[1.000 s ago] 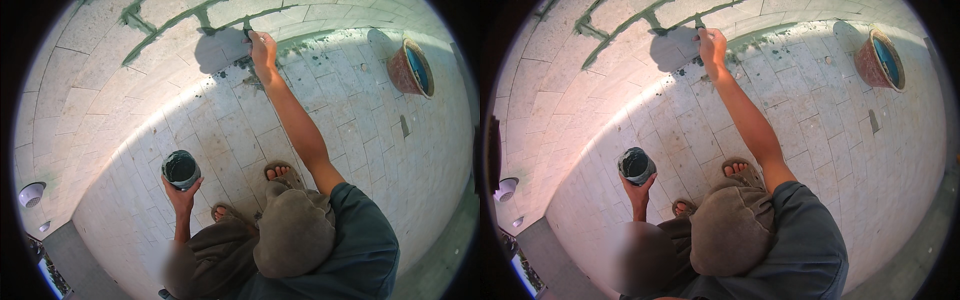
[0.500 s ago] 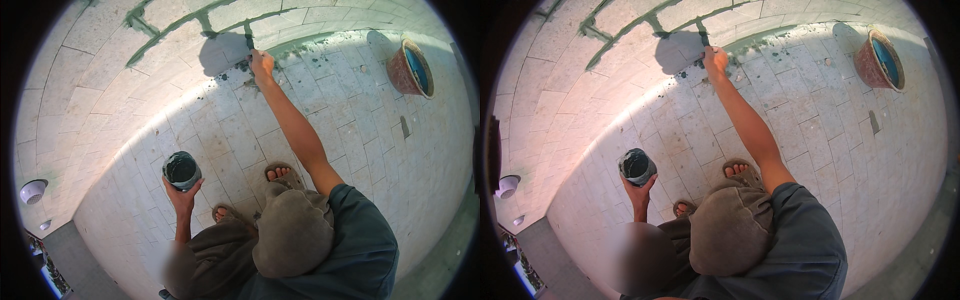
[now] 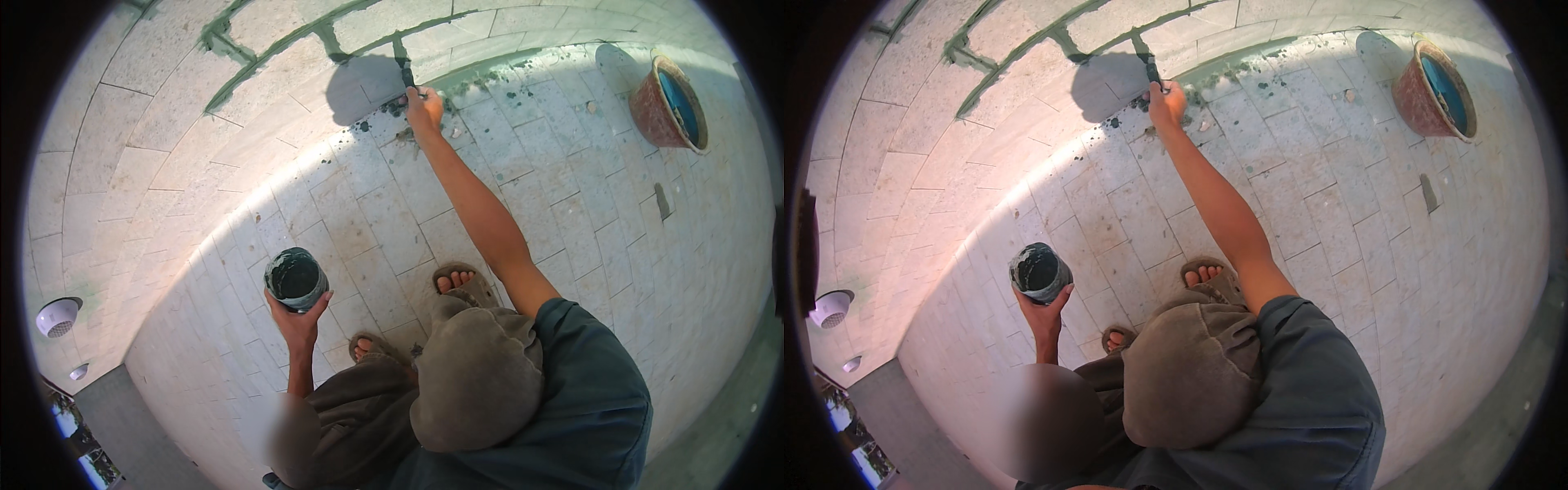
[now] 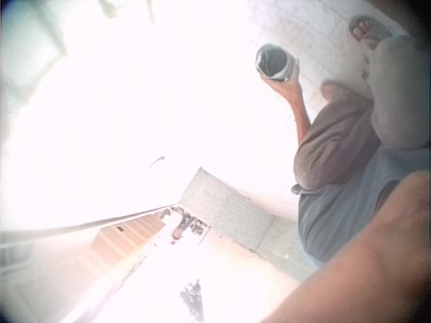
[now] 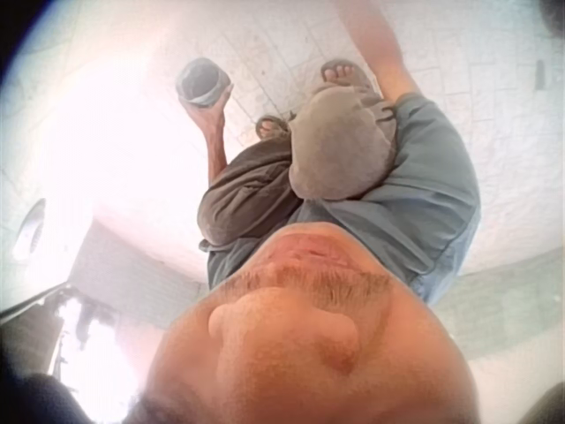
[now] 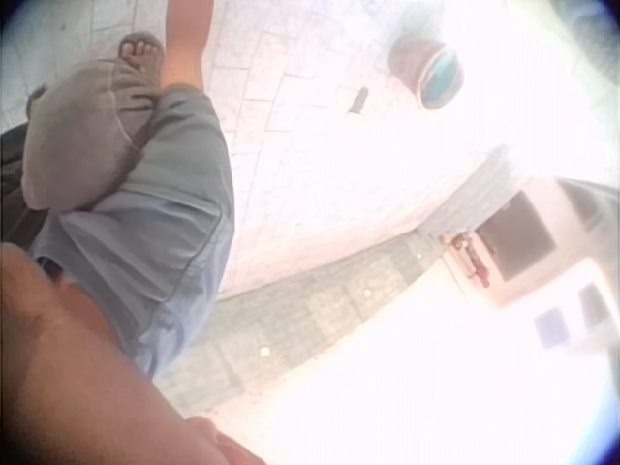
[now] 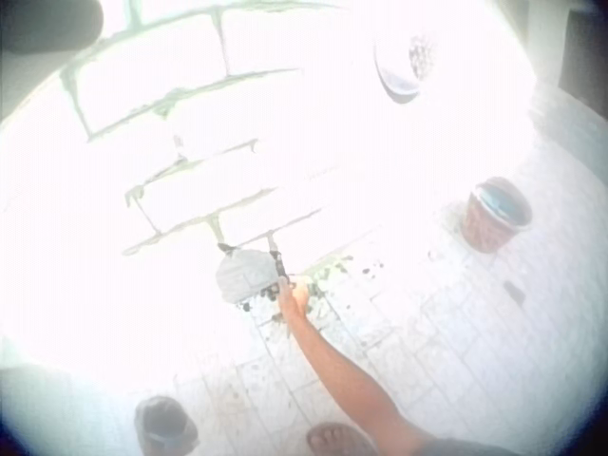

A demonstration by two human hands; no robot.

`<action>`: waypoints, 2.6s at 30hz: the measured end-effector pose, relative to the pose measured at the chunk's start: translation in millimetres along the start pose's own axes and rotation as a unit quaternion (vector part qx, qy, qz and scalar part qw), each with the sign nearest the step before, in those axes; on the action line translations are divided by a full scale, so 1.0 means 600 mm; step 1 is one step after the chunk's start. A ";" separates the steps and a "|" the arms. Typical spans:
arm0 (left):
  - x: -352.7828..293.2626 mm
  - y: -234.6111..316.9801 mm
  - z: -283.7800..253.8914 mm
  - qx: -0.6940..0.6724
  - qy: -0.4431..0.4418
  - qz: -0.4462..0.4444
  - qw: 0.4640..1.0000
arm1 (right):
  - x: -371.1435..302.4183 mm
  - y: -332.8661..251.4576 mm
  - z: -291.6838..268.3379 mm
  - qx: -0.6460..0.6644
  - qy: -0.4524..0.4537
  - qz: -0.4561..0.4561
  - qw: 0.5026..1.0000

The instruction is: The person applies green grout into the joints of a tiled pool wall using a small hand spreader, repeatedly dipping the tool into a small container of grout.

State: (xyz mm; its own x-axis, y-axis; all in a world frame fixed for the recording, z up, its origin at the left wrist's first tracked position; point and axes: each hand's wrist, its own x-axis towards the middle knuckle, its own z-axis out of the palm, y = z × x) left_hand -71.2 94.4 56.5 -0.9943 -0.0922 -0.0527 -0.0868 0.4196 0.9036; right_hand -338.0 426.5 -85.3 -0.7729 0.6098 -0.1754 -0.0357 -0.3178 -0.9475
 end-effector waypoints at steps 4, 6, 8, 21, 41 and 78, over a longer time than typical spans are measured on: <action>0.000 -0.006 -0.002 -0.004 0.009 -0.004 1.000 | 0.003 -0.009 0.002 0.008 0.008 -0.001 1.000; -0.002 -0.012 -0.007 -0.010 0.011 -0.004 1.000 | -0.012 -0.038 0.019 0.010 0.001 -0.003 1.000; -0.007 -0.009 -0.012 0.000 0.014 -0.003 1.000 | -0.040 -0.076 0.036 0.000 -0.017 -0.019 1.000; 0.003 0.014 0.014 -0.002 -0.021 -0.024 0.999 | -0.142 -0.110 -0.010 -0.088 -0.247 0.006 0.965; -0.006 -0.016 0.010 0.205 -0.028 0.274 0.939 | -0.436 -0.205 -0.010 -0.448 -0.626 -0.295 0.566; -0.005 -0.036 0.001 0.185 -0.014 0.079 0.980 | 0.008 -0.121 -0.128 0.057 -0.008 -0.008 0.998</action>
State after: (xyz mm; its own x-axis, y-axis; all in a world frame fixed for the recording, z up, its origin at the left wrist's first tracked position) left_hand -66.6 86.4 36.9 -0.9979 0.0233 0.0599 0.0581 0.7250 0.6863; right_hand -290.1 508.3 -37.7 -0.7819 0.6035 -0.1561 -0.1182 -0.3894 -0.9135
